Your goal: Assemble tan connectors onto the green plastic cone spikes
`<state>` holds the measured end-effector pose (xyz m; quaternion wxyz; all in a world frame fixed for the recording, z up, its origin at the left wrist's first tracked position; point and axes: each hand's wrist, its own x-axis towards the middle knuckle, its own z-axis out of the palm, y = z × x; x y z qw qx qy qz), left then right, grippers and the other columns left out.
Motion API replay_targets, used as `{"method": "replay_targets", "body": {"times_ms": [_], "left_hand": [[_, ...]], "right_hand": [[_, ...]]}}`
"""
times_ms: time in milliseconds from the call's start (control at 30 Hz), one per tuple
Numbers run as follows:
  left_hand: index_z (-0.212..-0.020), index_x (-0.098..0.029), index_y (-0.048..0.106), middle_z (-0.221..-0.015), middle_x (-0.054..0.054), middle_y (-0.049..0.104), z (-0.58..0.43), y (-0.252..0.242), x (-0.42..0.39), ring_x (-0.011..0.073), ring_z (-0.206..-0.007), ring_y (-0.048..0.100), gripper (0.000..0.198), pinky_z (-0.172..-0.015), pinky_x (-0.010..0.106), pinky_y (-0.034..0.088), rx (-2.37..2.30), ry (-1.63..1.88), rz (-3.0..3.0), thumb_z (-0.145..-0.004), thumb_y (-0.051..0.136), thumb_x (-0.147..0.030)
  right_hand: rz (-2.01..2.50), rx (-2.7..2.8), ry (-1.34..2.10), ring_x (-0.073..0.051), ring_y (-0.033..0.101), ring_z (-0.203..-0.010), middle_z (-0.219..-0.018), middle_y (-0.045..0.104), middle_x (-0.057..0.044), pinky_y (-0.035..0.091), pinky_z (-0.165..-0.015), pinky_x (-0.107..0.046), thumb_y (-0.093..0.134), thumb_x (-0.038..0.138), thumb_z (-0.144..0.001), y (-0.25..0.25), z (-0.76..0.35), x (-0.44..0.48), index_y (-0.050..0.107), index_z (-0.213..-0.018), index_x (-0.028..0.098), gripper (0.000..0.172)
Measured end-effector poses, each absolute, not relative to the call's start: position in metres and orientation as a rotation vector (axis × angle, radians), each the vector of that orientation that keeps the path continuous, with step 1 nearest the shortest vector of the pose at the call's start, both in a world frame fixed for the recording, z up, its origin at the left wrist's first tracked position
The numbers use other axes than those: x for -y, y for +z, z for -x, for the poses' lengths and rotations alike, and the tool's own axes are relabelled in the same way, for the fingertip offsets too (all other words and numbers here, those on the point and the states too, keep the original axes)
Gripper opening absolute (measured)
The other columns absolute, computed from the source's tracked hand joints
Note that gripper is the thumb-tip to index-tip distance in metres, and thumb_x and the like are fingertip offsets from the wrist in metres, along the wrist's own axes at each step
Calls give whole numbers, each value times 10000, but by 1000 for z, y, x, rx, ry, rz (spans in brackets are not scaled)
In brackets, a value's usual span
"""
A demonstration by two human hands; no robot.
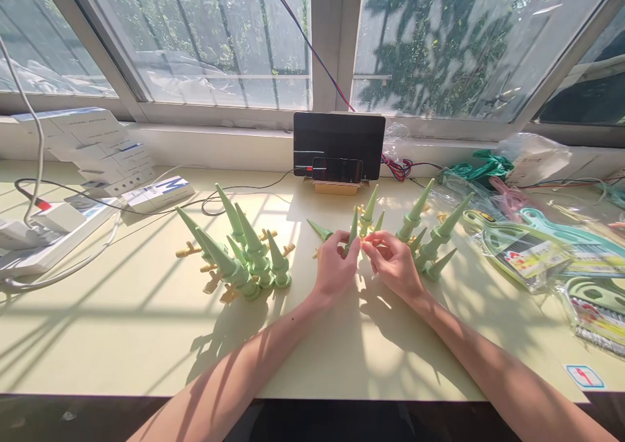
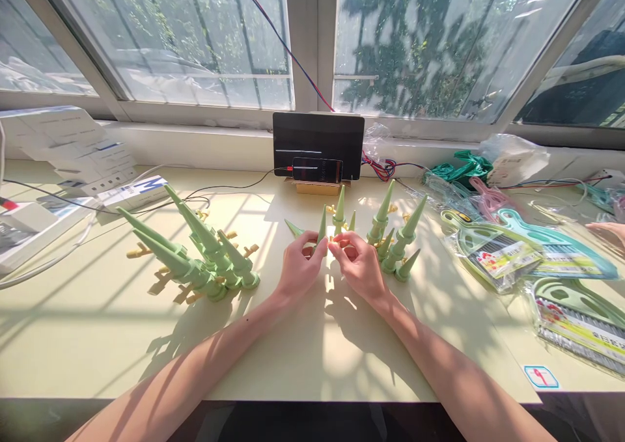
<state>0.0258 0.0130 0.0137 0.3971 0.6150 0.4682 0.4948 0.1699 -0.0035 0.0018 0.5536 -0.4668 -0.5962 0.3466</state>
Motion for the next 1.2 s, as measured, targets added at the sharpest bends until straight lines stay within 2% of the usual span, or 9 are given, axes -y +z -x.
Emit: {"method": "replay_targets", "body": {"times_ms": [200,433,567,833,967,1033,1200], "left_hand": [[-880,-191,666,-891,34,716,-25,13,-15,130,-614,621,274,-577,269,428,-1212,1259,-1523,-905,591,-453],[-872,-191,648,-870,24,702,-25,12,-15,103,-549,552,264,-543,262,395,-1198,1264,-1549,-905,588,-446],[-872,-190,637,-872,13,690,-26,11,-14,80,-510,473,258,-529,258,375,-1194,1263,-1570,-910,582,-439],[-855,-188,628,-854,8,681,-28,12,-11,68,-486,399,250,-498,250,344,-1168,1257,-1568,-908,585,-427],[-854,-187,627,-854,7,681,-28,13,-10,66,-485,395,249,-495,252,338,-1173,1255,-1569,-903,592,-429],[-856,-189,628,-860,8,683,-27,13,-10,68,-486,403,248,-495,254,341,-1170,1256,-1567,-903,592,-430],[-852,-200,631,-861,10,685,-27,13,-11,80,-494,422,248,-511,263,357,-1166,1253,-1571,-903,587,-439]], "right_hand": [[1107,1446,817,-122,515,-502,-807,624,0,404,-486,-287,671,450,-894,0,-171,2,643,-1007,217,261],[1098,1445,830,-137,496,-500,-756,624,-16,418,-477,-299,633,495,-917,-2,-172,1,632,-987,210,293],[1142,1459,804,-127,490,-484,-694,609,-8,413,-473,-280,619,507,-924,0,-171,2,630,-923,188,319],[1216,1506,769,-119,464,-465,-504,480,35,371,-487,-256,559,543,-951,5,-172,5,579,-705,186,434],[1249,1519,739,-117,445,-467,-490,463,35,353,-483,-256,567,554,-942,6,-172,4,553,-652,189,466],[1229,1507,737,-115,460,-473,-541,499,28,371,-487,-257,573,548,-941,5,-173,3,568,-685,189,441],[1161,1431,781,-115,506,-458,-676,598,16,414,-457,-261,643,516,-906,1,-173,1,615,-928,203,315]]}}
